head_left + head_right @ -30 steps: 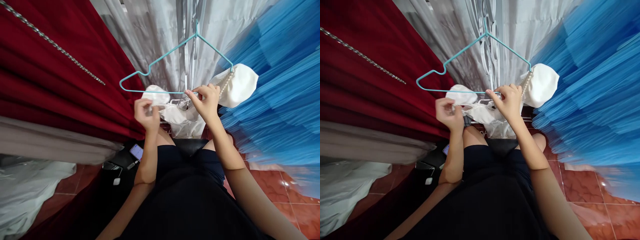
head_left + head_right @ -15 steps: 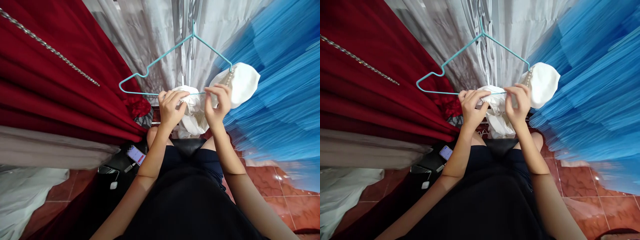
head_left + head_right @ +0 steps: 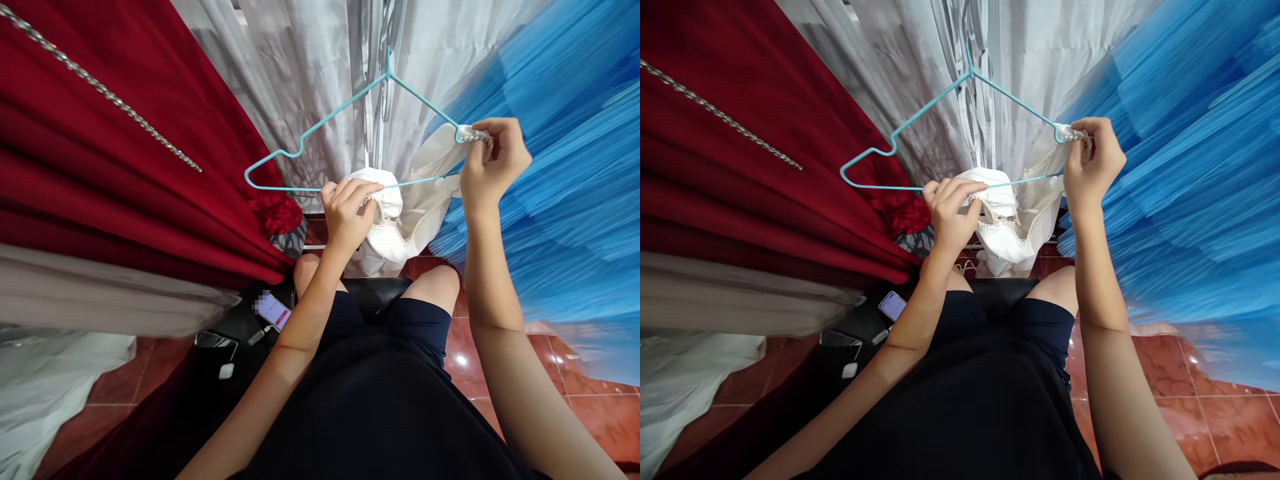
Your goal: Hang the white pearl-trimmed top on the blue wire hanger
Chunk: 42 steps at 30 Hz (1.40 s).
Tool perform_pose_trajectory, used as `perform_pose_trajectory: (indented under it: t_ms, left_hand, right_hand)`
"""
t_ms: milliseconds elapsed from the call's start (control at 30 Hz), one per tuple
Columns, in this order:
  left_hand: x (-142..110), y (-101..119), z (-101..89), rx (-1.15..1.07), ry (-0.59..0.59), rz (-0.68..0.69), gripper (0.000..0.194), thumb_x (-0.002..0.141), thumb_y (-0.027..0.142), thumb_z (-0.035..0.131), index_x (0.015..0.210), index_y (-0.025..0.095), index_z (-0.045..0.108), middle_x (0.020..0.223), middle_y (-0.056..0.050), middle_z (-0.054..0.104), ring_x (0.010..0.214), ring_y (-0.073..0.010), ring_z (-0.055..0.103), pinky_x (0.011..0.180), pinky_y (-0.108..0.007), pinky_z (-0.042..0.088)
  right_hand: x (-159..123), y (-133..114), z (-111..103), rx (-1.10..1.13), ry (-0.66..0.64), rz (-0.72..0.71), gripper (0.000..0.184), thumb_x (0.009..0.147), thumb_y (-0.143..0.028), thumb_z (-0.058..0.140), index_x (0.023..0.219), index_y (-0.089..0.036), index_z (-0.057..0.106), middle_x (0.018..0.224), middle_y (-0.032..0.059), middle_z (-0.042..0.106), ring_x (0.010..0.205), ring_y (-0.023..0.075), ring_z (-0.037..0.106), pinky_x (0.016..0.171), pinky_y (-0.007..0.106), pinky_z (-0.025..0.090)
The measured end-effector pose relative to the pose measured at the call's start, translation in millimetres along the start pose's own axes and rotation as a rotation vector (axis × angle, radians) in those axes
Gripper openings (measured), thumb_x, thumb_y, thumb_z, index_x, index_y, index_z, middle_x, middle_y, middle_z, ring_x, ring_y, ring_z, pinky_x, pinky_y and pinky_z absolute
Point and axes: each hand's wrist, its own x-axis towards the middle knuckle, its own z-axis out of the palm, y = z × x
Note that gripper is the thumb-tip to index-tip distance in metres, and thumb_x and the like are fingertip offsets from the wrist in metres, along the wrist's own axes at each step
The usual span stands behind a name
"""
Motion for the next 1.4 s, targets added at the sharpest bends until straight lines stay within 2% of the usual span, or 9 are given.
perform_pose_trajectory:
  t_ms: [233,433,633,733,833,1000,1067,1267,1400]
  left_hand:
    - [6,6,-2.0,-0.035,-0.085,-0.099,0.029,0.094,0.004,0.061,0.094,0.028,0.078,0.103,0.001,0.08,0.101,-0.0232,0.071,0.106,-0.045,0.036]
    - [9,6,-11.1,-0.053,-0.121,-0.103,0.03,0.095,0.003,0.062,0.092,0.029,0.078,0.103,0.002,0.081,0.1,-0.0217,0.071,0.104,-0.044,0.037]
    - [7,6,-6.4,-0.083,-0.101,-0.112,0.031,0.094,0.003,0.063,0.093,0.029,0.079,0.104,0.002,0.081,0.099,-0.0212,0.071,0.106,-0.044,0.037]
    - [6,7,-2.5,-0.064,-0.097,-0.12,0.029,0.094,0.004,0.062,0.094,0.028,0.079,0.104,0.001,0.081,0.102,-0.0221,0.072,0.106,-0.044,0.038]
    - [5,8,-1.2,-0.08,-0.087,-0.115,0.028,0.094,0.005,0.062,0.095,0.028,0.079,0.104,0.001,0.081,0.102,-0.0224,0.072,0.106,-0.045,0.038]
    - [5,7,-3.0,-0.08,-0.093,-0.099,0.024,0.093,0.008,0.064,0.095,0.028,0.078,0.104,0.001,0.081,0.103,-0.0228,0.073,0.11,-0.046,0.038]
    - [7,5,-4.7,-0.059,-0.109,-0.082,0.022,0.091,0.009,0.065,0.096,0.027,0.078,0.105,0.0,0.082,0.104,-0.0233,0.073,0.11,-0.047,0.039]
    - [-1,-7,-17.3,-0.089,-0.118,0.031,0.029,0.087,0.01,0.06,0.105,0.027,0.076,0.117,-0.001,0.081,0.113,-0.0226,0.074,0.12,-0.049,0.041]
    - [-33,-21,-25.5,-0.241,0.157,-0.029,0.044,0.087,0.022,0.062,0.131,0.027,0.062,0.099,-0.002,0.074,0.092,-0.0209,0.073,0.092,-0.039,0.058]
  right_hand:
    - [9,20,2,-0.01,0.116,0.001,0.012,0.09,-0.011,0.057,0.087,-0.02,0.065,0.08,0.0049,0.066,0.064,0.0106,0.049,0.061,0.033,0.038]
    - [20,71,-27,-0.131,0.264,0.055,0.016,0.086,-0.008,0.058,0.084,-0.017,0.07,0.086,0.0097,0.07,0.074,0.0145,0.059,0.065,0.036,0.042]
    - [-21,119,-56,-0.131,0.251,-0.027,0.005,0.086,-0.021,0.066,0.085,-0.022,0.071,0.086,0.0144,0.069,0.081,0.0207,0.064,0.065,0.038,0.048]
    - [-56,103,-56,-0.114,0.12,-0.143,0.009,0.089,-0.031,0.065,0.084,-0.025,0.07,0.086,0.0121,0.068,0.087,0.023,0.063,0.079,0.043,0.052]
    - [-77,62,-47,-0.033,0.068,-0.265,0.014,0.09,-0.034,0.062,0.094,-0.023,0.07,0.093,0.0087,0.065,0.089,0.0232,0.065,0.081,0.045,0.054]
    - [-74,-17,-15,0.115,-0.262,-0.353,0.028,0.096,-0.035,0.055,0.121,-0.028,0.067,0.118,0.0071,0.07,0.121,0.0268,0.067,0.107,0.052,0.051]
    - [-72,-38,2,0.16,-0.383,-0.349,0.03,0.098,-0.033,0.053,0.125,-0.029,0.066,0.115,0.005,0.072,0.116,0.0245,0.068,0.108,0.049,0.049]
    - [-87,-47,40,0.117,-0.285,-0.256,0.018,0.096,-0.034,0.053,0.099,-0.024,0.067,0.087,0.003,0.065,0.083,0.0215,0.063,0.097,0.048,0.047]
    - [-86,-43,39,0.104,-0.29,-0.242,0.016,0.094,-0.034,0.055,0.097,-0.024,0.066,0.085,0.0036,0.063,0.085,0.0228,0.062,0.096,0.049,0.047]
